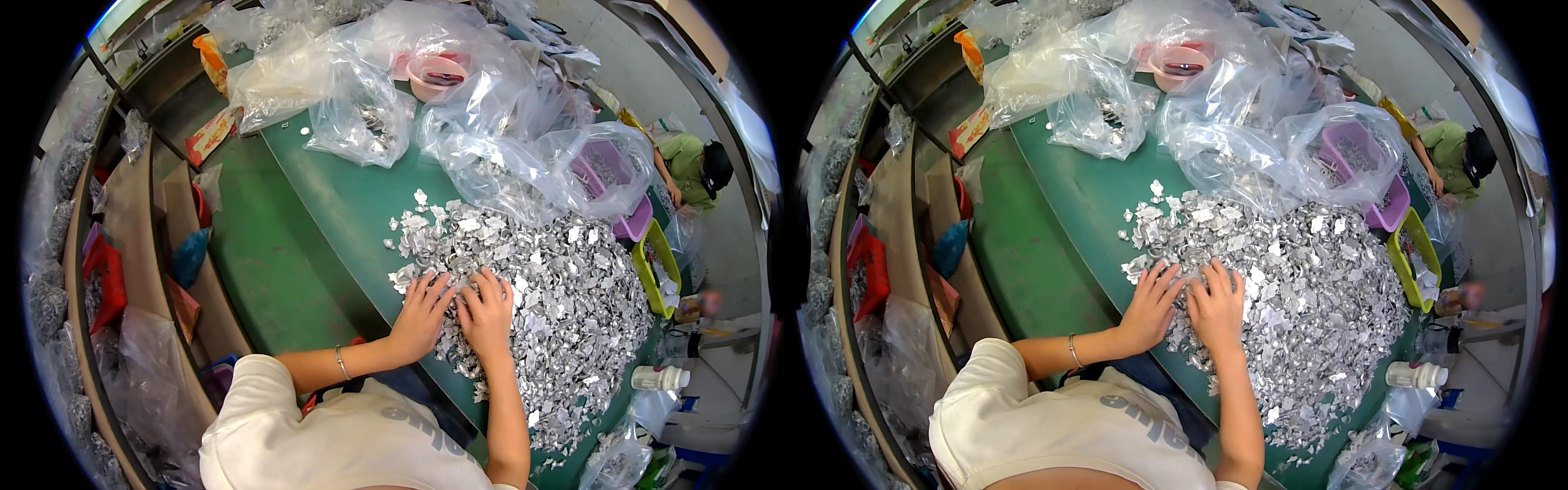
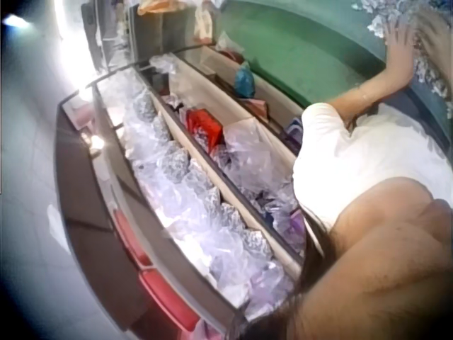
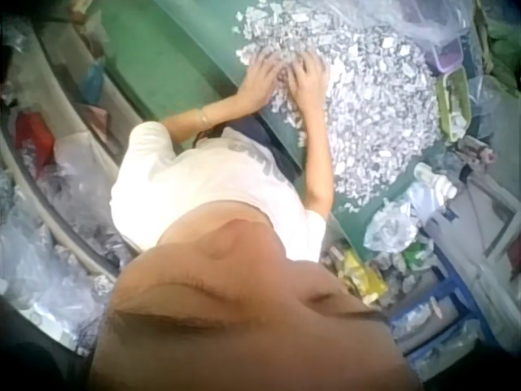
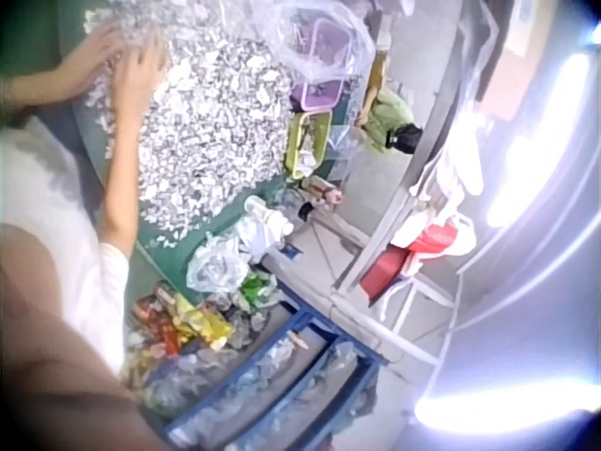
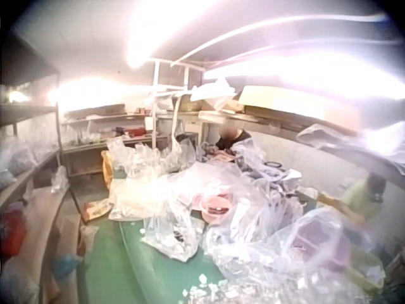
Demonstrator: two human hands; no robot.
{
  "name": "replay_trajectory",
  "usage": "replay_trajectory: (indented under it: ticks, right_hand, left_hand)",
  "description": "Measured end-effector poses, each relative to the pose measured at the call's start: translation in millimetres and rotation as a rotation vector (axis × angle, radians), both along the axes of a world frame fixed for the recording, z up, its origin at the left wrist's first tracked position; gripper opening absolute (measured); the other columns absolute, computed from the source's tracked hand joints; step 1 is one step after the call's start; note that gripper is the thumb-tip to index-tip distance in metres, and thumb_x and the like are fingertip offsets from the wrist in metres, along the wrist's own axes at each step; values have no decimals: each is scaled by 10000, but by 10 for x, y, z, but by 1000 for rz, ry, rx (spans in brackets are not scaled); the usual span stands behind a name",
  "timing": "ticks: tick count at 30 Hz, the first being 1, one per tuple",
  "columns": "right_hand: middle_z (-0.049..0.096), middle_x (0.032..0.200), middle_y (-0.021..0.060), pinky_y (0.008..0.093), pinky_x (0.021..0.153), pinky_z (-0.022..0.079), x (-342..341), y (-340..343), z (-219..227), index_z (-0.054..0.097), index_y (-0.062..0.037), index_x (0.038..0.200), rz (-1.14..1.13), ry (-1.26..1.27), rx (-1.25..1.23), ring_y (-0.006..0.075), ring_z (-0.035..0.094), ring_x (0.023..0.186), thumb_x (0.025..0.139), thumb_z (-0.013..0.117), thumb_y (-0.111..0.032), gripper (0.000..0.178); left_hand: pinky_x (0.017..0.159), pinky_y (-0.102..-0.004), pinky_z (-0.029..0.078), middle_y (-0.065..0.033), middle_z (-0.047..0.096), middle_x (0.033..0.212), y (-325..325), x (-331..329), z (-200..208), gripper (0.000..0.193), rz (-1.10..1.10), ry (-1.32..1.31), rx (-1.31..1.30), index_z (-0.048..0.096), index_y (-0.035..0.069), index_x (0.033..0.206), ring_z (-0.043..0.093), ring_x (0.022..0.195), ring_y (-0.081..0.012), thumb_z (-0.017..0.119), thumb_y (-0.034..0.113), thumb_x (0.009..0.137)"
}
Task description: The person sorts through a large pile of small metal parts on a workbench by hand, picking up individual pieces and placing them into a plastic bag or into sorting bins.
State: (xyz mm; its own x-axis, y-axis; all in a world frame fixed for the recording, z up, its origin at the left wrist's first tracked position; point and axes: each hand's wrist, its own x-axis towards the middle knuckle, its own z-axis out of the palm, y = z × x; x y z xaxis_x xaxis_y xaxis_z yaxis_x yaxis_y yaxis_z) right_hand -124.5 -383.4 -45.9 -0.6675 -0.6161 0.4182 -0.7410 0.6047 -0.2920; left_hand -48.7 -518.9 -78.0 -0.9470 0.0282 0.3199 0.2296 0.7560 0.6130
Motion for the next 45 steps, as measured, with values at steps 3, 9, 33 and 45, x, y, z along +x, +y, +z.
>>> replay_trajectory:
  ticks: [3,9,33,45]
  right_hand:
    - [549,1052,106,489,967,315,56,206,-46,596,-39,914,-97,14,-35,306,501,1109,746,623,-65,173]
    - [550,1039,118,452,939,322,95,429,6,587,-30,896,-371,3,-91,317,490,1059,734,622,-65,170]
    - [579,1018,94,470,963,315,398,449,69,606,-37,902,-160,-40,27,277,516,1029,744,600,-22,159]
    - [472,1256,113,452,953,323,86,156,131,566,-55,1091,-180,-132,32,325,411,1159,761,658,-138,352]
  left_hand:
    - [1052,-552,223,-141,377,1351,55,-66,8,561,-56,34,-19,424,9,1280,281,1266,-453,561,-35,737]
    - [997,-484,313,-120,491,1230,-57,-98,25,378,-251,79,323,575,52,1060,455,1158,-291,577,-82,707]
    - [761,-373,403,-75,560,909,-361,-688,122,198,-359,198,89,576,56,917,529,880,-271,607,8,728]
    - [874,-384,383,-107,550,1054,-373,-245,15,303,-17,124,191,584,36,1020,512,1000,-295,658,23,727]
